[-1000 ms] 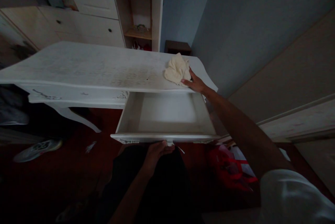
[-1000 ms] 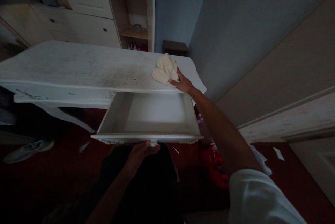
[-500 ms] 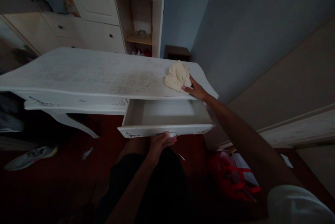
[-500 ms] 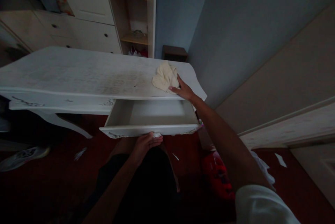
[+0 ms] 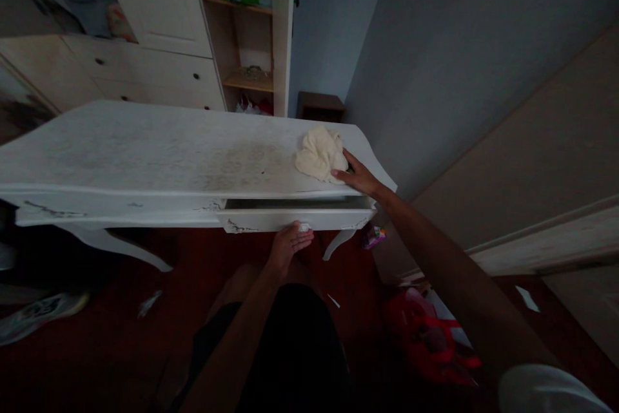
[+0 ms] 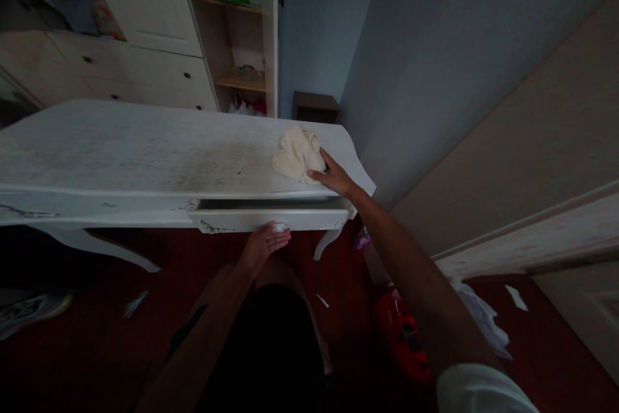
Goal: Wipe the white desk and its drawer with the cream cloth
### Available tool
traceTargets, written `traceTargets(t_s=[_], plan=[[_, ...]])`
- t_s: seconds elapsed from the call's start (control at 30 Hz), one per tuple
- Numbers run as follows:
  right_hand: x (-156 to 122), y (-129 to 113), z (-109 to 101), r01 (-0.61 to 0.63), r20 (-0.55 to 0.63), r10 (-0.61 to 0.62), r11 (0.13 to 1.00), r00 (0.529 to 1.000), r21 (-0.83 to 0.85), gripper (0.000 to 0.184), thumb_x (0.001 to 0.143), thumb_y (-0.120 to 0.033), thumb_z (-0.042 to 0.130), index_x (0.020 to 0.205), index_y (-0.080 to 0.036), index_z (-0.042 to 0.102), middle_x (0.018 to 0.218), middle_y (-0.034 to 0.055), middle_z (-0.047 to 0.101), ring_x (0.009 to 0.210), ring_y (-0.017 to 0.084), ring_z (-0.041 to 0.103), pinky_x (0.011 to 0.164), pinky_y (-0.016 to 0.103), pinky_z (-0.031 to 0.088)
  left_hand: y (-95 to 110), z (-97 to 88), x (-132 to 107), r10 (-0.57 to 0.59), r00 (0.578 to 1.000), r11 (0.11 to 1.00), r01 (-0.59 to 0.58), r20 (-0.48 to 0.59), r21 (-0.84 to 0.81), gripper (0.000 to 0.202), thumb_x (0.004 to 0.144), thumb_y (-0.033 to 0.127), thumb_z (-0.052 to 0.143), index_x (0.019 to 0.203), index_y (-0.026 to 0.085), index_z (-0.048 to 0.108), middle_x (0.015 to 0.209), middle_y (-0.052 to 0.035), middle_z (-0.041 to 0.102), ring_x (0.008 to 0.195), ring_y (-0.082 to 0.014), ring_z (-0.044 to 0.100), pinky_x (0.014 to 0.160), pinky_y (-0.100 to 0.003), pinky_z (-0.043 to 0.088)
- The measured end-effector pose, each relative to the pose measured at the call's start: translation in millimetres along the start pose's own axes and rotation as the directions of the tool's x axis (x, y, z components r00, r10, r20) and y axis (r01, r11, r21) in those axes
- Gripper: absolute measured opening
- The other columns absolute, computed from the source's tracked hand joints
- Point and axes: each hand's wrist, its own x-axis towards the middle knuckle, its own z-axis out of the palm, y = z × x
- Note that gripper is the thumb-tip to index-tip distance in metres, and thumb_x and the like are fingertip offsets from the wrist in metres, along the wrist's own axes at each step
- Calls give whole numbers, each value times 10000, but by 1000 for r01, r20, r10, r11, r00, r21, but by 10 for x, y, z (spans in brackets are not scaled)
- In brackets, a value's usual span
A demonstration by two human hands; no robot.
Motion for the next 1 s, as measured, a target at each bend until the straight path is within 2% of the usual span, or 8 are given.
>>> traceTargets(t_s=[0.13,0.27,0.47,0.67,0.77,0.87,0.93,1.0], plan=[[-21,-30,4,-71,-20,71,997,997,25,1192,631,-704,697,1535,-147,156,1561,121,237,1431,273,261,1201,414,179,53,72,205,36,999,998,-37,-23,-53,276,819,365,626,834,90,642,841,-166,715,817,-250,701,917,-421,516],[-30,-62,6,-65,-34,64,998,997,-6,1202,623,-729,680,1526,-113,179,1567,139,210,1441,281,232,1208,394,156,96,144,375,61,998,995,-62,-23,-74,256,851,360,594,828,107,627,828,-144,709,800,-228,696,929,-417,509],[-14,-22,24,-56,-55,53,997,997,-54,1069,665,-695,674,1509,-197,247,1534,105,308,1405,282,313,1188,448,209,142,179,517,69,997,997,-71,-43,-38,284,852,381,589,829,100,632,840,-149,704,803,-219,690,943,-397,494],[-28,-38,28,-39,-58,37,998,998,-41,1019,687,-666,677,1492,-178,286,1493,114,382,1362,264,385,1169,420,265,161,176,549,41,998,998,-43,-46,-43,276,857,361,579,828,94,646,848,-153,705,798,-221,690,930,-402,496],[-25,-43,29,-17,-52,16,1000,999,-20,997,690,-664,676,1486,-197,298,1482,102,401,1351,267,399,1160,448,274,196,148,506,32,997,999,-29,-68,42,316,863,400,575,756,111,644,805,-144,703,754,-219,683,877,-398,517],[-18,-43,28,-31,-45,31,999,999,-9,991,693,-679,666,1488,-216,295,1486,91,398,1358,273,390,1163,471,262,343,79,338,43,996,971,-23,-80,239,358,783,459,664,663,123,641,710,-135,689,667,-217,661,774,-380,536],[-16,-48,23,-49,-47,49,999,998,1,996,704,-694,647,1497,-215,280,1505,93,368,1380,273,360,1176,464,240,546,19,156,115,993,931,-111,11,349,338,718,452,717,682,119,670,708,-127,692,654,-212,654,703,-351,539],[-12,-56,8,-61,-54,62,998,997,16,1007,711,-720,619,1506,-215,263,1532,93,319,1413,276,302,1192,460,199,840,-45,-24,255,961,874,-275,105,400,320,680,434,729,710,119,684,701,-98,689,629,-189,639,646,-318,536]])
